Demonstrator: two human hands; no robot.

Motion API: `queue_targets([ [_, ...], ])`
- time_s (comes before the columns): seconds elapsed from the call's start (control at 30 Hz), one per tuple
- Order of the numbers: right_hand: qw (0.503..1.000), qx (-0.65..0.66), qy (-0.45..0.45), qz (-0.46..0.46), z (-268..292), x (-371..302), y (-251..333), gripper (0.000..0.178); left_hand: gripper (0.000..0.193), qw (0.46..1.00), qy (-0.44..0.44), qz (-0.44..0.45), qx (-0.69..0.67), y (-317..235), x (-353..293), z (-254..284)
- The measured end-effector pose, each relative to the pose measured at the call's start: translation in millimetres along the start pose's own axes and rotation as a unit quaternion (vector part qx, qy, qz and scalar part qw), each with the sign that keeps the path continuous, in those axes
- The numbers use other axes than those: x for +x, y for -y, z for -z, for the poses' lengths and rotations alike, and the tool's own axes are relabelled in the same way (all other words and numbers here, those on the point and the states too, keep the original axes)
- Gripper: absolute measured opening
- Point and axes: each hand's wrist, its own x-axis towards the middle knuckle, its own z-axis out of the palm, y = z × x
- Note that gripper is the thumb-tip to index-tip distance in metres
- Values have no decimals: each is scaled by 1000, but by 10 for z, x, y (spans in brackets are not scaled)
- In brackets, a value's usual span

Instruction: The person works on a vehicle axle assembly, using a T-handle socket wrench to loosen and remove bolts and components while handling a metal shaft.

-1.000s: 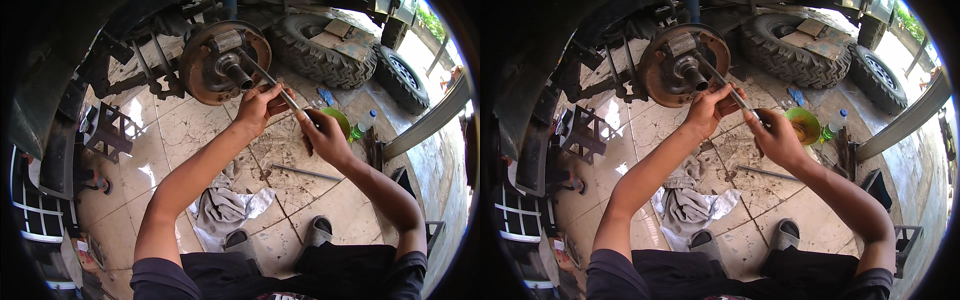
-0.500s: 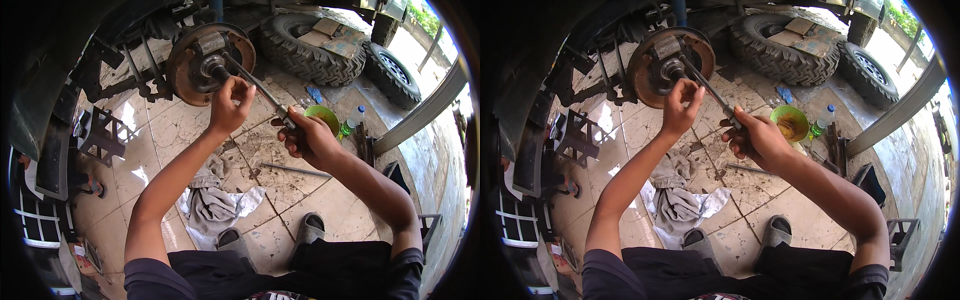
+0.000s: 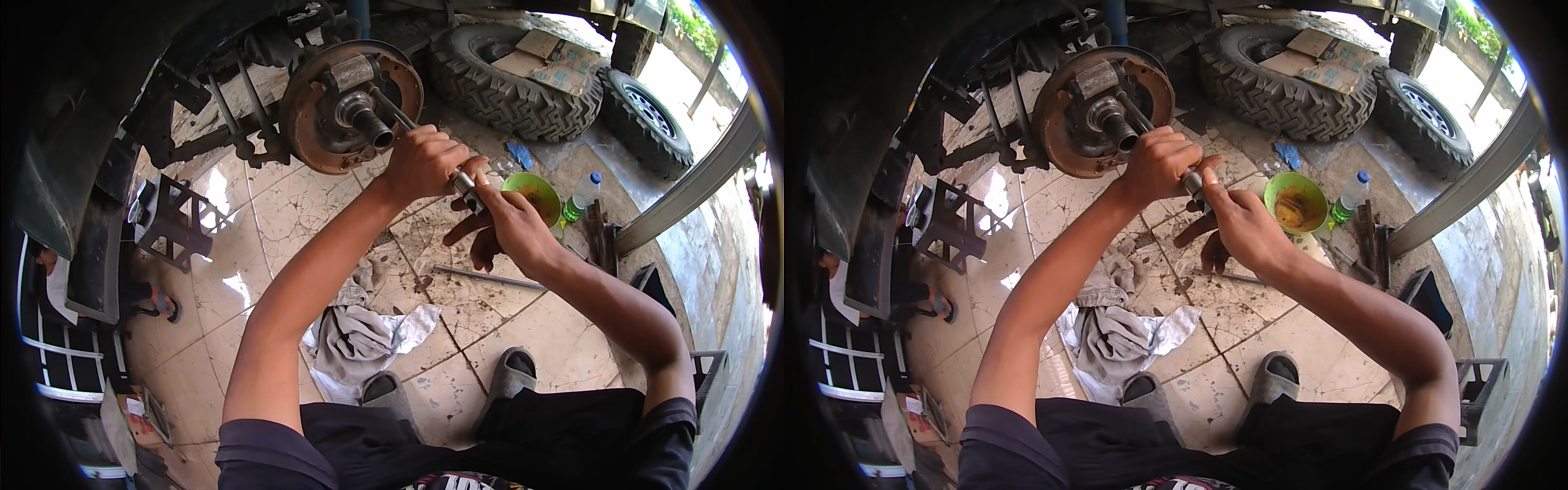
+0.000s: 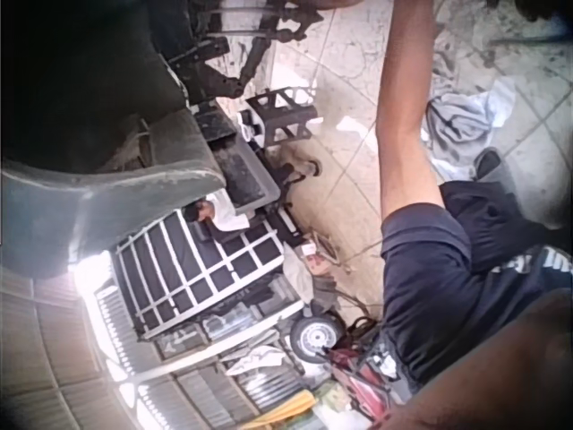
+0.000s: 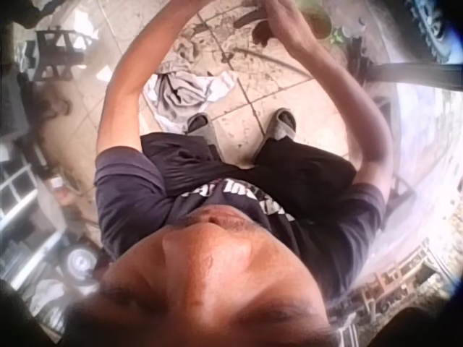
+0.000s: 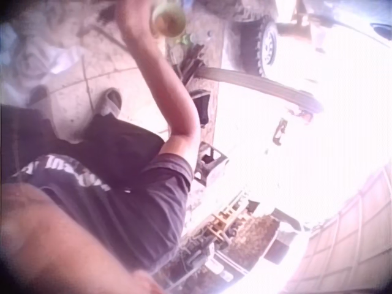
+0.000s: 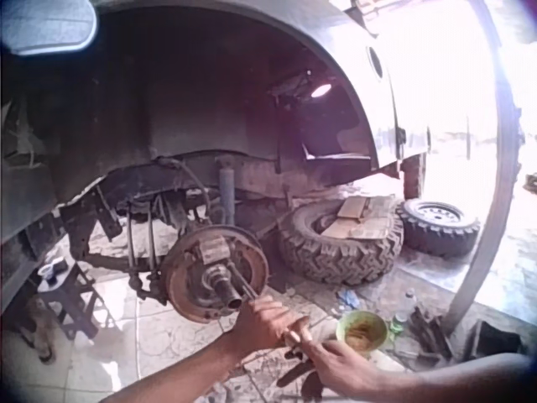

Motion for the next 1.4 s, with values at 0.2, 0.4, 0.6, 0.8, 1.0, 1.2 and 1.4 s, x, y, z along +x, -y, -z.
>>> queue_targets([
  [0.2,722,-533,-142,417,151,-97,-30,47,24,954,291,28,-63,123,373,340],
  [0.4,627,-600,-137,478,238,14,-120,35,15,978,186,33,-90,55,214,295],
  [0.6,688,-554,-151,443,319,94,-204,29,38,999,35,-27,19,13,-236,184],
  [0.8,886,-328,-192,266,147,28,-42,33,50,988,-81,120,-60,-103,-287,177],
  [1.0,989,98,-72,80,45,0,-103,41,30,654,-146,455,-587,-380,-398,63],
  [1.2,991,-63,-56,105,41,-8,-182,44,30,415,-148,464,-769,-326,-221,56],
  [1.4,832,-481,-129,244,-15,144,-22,23,27,422,-116,525,-730,-295,-189,-2],
])
